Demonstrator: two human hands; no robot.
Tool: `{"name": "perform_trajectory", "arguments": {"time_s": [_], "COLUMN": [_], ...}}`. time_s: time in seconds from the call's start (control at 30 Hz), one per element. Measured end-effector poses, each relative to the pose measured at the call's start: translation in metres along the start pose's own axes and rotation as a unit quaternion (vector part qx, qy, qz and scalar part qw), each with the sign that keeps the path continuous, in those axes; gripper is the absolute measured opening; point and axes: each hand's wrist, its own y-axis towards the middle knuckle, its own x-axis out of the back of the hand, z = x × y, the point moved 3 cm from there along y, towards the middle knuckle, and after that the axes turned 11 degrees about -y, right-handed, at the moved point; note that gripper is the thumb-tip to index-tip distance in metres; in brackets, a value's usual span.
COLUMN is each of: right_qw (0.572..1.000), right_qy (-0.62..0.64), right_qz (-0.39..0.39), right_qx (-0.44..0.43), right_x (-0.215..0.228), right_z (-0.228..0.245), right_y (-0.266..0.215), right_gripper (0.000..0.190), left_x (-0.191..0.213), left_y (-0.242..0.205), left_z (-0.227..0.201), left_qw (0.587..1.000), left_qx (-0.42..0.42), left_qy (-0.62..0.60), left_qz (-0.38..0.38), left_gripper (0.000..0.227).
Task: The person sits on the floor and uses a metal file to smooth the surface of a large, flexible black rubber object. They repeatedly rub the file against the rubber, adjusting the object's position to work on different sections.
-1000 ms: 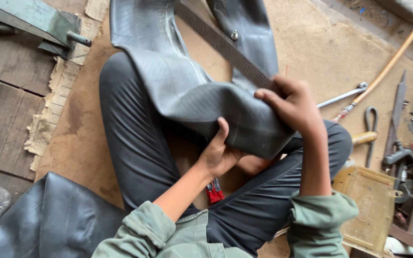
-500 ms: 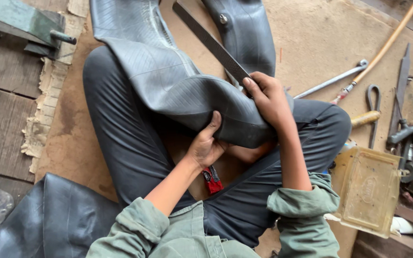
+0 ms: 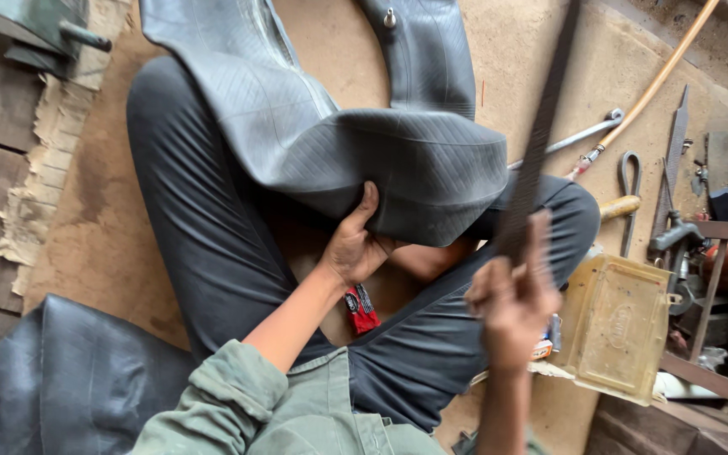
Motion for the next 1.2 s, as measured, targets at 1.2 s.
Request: {"name": "perform_trajectory", "arguments": {"time_s": [1.2], "right_qw": [0.985], "right_qy": [0.082], "right_qz": [-0.072], "right_qx": [-0.136], "right_x": [-0.015], "right_z": [-0.033], "right_y": [-0.046], "right_gripper": [0.060], "left_x": [-0.086], "left_y": [-0.080], "left_z": [0.015], "left_qw": [0.745], "left_qx": [-0.009], "left_qy": [0.630], "left_qz": [-0.219], "left_gripper": [0.052]}}
